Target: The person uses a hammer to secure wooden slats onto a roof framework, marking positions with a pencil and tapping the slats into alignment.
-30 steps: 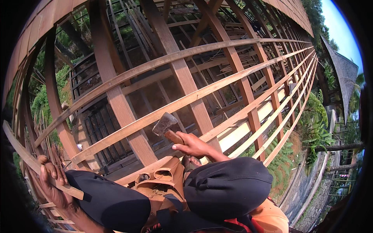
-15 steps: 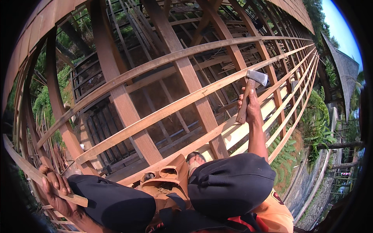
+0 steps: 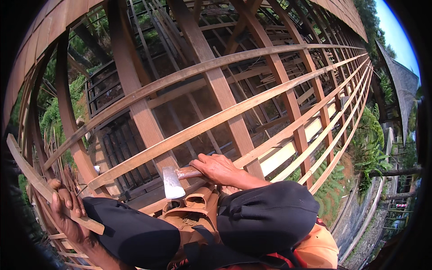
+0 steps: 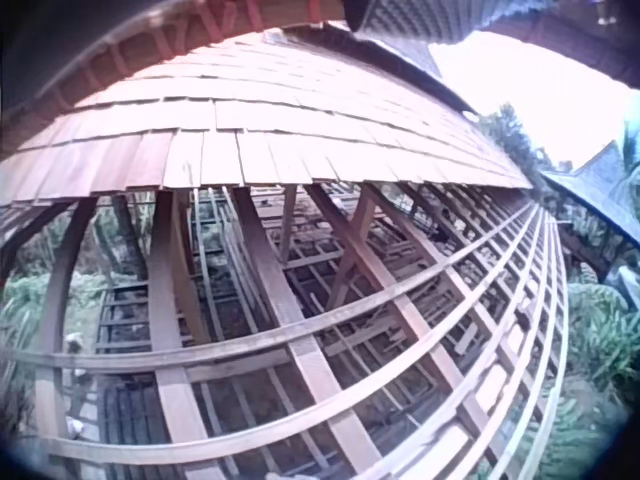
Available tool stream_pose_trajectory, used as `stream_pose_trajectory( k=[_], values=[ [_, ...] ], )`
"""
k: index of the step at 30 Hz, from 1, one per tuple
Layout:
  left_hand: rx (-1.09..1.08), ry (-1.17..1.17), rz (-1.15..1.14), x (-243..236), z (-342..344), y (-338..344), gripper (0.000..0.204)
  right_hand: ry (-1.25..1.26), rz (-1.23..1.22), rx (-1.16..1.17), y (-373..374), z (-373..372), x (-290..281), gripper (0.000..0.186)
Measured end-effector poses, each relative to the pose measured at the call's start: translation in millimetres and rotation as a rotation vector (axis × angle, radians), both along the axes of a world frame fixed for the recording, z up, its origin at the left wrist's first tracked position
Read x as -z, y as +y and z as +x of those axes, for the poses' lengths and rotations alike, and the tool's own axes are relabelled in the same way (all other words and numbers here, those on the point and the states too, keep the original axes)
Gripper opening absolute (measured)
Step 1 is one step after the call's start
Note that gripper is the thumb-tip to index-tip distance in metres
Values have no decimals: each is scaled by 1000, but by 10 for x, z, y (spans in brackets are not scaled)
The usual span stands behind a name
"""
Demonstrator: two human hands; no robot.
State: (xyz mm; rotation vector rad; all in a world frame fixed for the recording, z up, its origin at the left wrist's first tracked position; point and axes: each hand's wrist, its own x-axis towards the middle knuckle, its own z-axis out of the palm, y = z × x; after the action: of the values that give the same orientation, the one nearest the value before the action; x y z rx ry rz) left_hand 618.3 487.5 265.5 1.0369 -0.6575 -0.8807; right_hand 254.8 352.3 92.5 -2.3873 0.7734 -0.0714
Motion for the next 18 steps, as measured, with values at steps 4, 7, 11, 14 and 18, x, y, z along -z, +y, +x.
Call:
stream_pose_trajectory(
  k=[4,7,11,14,18],
  values=[
    [28,-177,32,63,70,54,30,118,-79,300,-181,-581,-128,40],
    [24,-137,12,147,81,59,31,98,-31,643,85,-1141,125,41],
    [56,-52,-2,53,104,160,31,89,-144,1058,533,-1653,373,45],
    [59,-111,12,67,14,95,30,101,-167,1155,723,-1902,485,48],
    [19,-180,68,132,-43,-33,32,111,-50,1164,753,-1963,579,50]
  ],
)
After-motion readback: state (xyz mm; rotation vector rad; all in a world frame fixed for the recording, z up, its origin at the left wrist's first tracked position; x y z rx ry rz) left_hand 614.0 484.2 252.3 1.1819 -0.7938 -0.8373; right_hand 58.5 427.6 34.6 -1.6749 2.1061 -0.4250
